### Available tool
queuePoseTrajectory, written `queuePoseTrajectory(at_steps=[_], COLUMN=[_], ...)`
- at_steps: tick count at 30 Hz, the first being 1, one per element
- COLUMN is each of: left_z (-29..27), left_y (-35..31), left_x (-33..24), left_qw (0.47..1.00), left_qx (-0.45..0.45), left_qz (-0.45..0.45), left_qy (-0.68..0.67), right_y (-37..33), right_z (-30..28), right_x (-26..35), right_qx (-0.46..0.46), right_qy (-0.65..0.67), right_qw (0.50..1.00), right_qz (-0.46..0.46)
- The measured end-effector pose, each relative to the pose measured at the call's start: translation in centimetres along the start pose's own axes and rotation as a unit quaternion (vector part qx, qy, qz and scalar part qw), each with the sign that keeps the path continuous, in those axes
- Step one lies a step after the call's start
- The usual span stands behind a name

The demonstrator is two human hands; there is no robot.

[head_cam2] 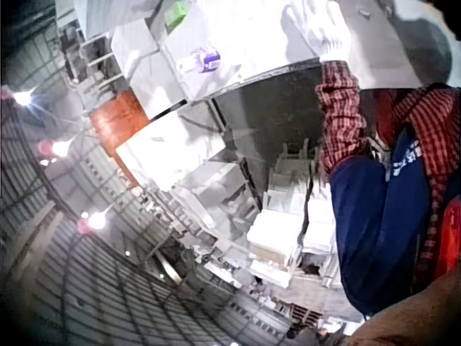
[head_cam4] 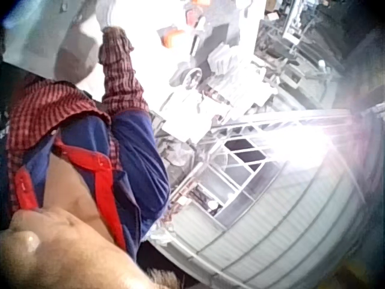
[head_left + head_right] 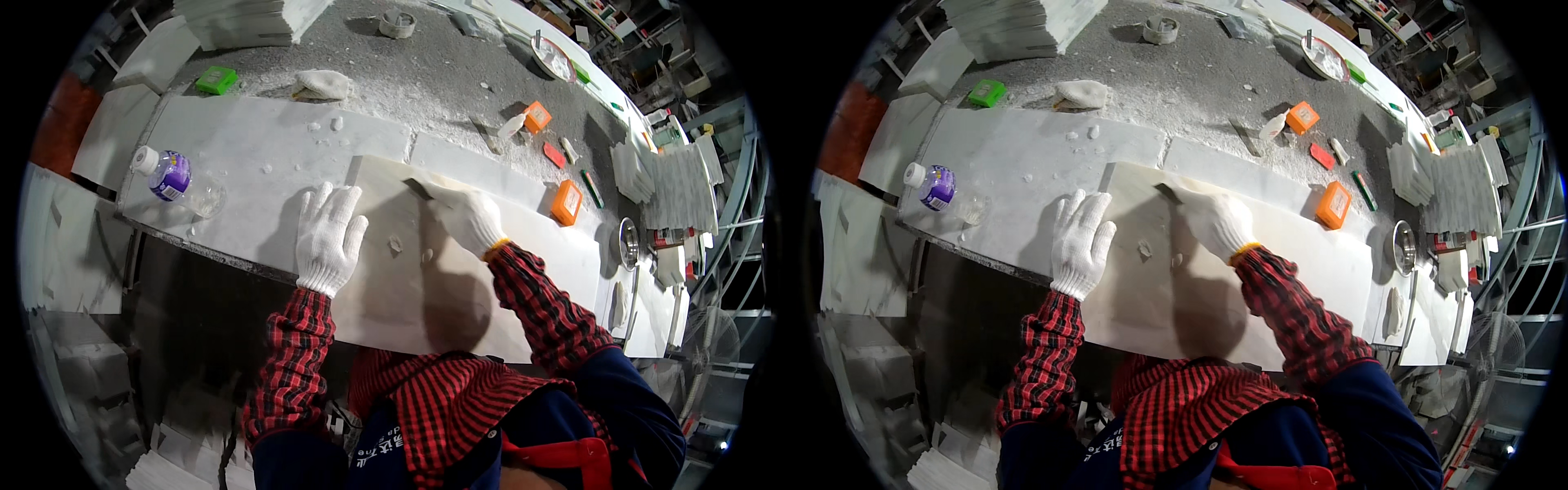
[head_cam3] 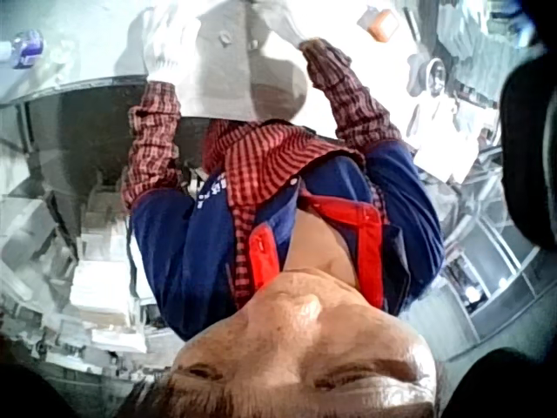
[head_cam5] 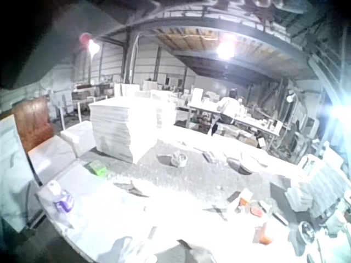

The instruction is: The person picks up a white rectangular stone tile and places it on a workbench. They use a metal scraper to remove small imperfections from the tile's surface, repeatedly applying a liquid from a small bottle and scraping the same area.

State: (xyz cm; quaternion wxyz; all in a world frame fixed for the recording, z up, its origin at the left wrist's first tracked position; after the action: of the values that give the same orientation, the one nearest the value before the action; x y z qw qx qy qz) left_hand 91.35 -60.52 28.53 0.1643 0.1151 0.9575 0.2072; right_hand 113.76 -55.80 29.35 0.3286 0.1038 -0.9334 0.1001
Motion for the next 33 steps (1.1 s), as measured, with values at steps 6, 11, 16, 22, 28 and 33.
queuePoseTrajectory(at_steps=[6, 11, 16, 22, 28, 33], left_z=[-0.5, -0.5, 0.2, 0.2, -0.1, -0.9], left_y=[-0.2, -0.3, 0.3, -0.5, 0.2, -0.5], left_x=[0.1, -0.1, -0.9, -0.1, -3.5, -7.7], left_qw=[1.000, 1.000, 1.000, 0.999, 0.984, 0.986], left_qx=[-0.015, -0.005, 0.011, -0.012, -0.009, 0.083], left_qz=[-0.007, 0.003, 0.018, 0.021, 0.124, 0.107], left_qy=[-0.002, 0.005, -0.006, 0.044, 0.127, -0.100], right_y=[-2.6, -3.3, -1.8, -3.4, -9.3, -12.2], right_z=[2.7, 1.7, 3.5, -3.8, -5.5, -4.2], right_x=[2.2, -2.4, -0.4, -3.0, -8.1, -9.3], right_qx=[-0.025, -0.071, 0.015, -0.154, -0.171, -0.178], right_qy=[-0.026, 0.010, -0.163, 0.191, 0.328, 0.385], right_qw=[0.999, 0.997, 0.984, 0.969, 0.925, 0.899], right_qz=[-0.035, -0.032, -0.071, -0.009, 0.084, 0.110])
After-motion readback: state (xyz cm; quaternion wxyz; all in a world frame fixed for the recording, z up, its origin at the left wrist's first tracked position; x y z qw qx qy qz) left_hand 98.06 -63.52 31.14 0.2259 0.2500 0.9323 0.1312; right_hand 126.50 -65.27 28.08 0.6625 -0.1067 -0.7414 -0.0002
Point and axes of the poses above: each hand's wrist, its own y-axis towards the middle knuckle, its own z-axis out of the palm, x = y × z, the point moved 8 cm from there along y, towards the middle knuckle, and after that the axes turned 15 degrees about y, right-handed, at the moved point
